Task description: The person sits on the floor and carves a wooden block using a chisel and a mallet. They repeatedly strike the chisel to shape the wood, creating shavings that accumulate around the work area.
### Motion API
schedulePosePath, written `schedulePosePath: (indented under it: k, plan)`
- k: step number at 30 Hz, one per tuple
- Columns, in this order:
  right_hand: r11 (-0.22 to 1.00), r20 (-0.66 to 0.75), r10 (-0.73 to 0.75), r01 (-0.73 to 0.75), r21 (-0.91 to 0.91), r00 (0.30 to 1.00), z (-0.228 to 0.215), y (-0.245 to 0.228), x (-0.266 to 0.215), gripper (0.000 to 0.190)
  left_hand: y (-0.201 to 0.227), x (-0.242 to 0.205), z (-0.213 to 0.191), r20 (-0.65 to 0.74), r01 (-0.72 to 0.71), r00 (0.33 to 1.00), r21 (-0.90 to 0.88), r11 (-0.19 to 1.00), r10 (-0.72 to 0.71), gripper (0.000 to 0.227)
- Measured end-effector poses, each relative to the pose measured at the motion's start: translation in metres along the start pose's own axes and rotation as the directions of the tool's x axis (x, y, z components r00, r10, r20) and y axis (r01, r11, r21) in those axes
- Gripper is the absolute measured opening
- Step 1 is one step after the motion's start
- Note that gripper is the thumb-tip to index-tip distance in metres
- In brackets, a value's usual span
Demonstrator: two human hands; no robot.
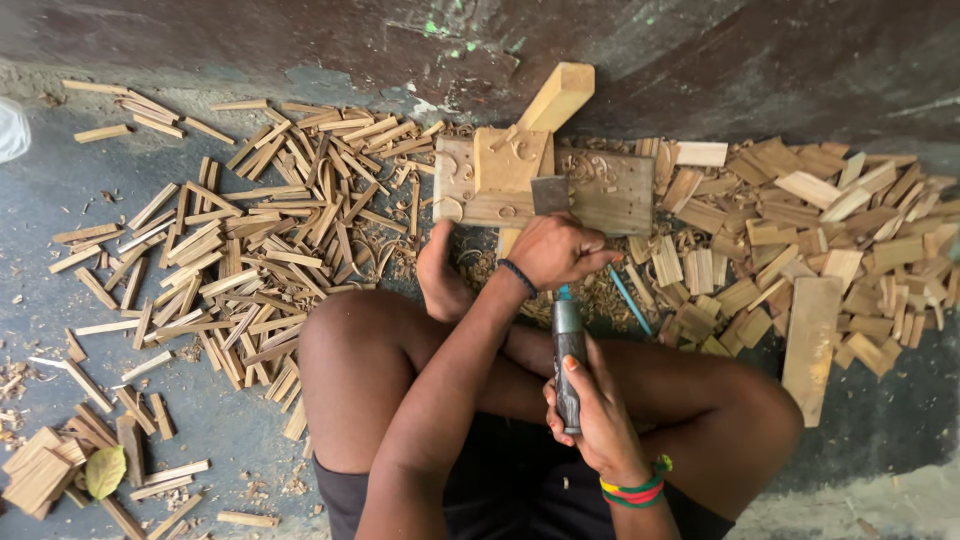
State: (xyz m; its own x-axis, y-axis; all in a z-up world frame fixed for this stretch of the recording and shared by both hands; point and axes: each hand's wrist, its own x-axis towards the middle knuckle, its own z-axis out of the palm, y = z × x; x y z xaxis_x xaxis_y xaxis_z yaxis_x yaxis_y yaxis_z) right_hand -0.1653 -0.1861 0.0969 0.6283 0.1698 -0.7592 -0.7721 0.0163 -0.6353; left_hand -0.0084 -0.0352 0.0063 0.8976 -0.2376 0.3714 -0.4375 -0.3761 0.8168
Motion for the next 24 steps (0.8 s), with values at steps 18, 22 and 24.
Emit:
schedulePosePath:
  k: [18,22,24]
  plan:
    - [1.0,-0.037,-0.003,0.003,-0.001,0.999,0.018,0.0,0.026,0.055,-0.023,0.008,0.002,0.051,-0.017,0.999,0.045,0.999,0.014,0.034]
    - [0.996,-0.104,-0.085,0.081,-0.042,0.991,0.019,-0.002,0.043,0.037,-0.034,0.04,0.003,0.18,0.103,0.975,0.152,0.983,-0.13,0.026]
    - [1.0,-0.157,-0.001,-0.001,-0.013,0.988,0.019,-0.026,0.073,0.033,-0.048,0.074,-0.007,0.01,-0.03,1.0,0.197,0.98,0.028,0.027]
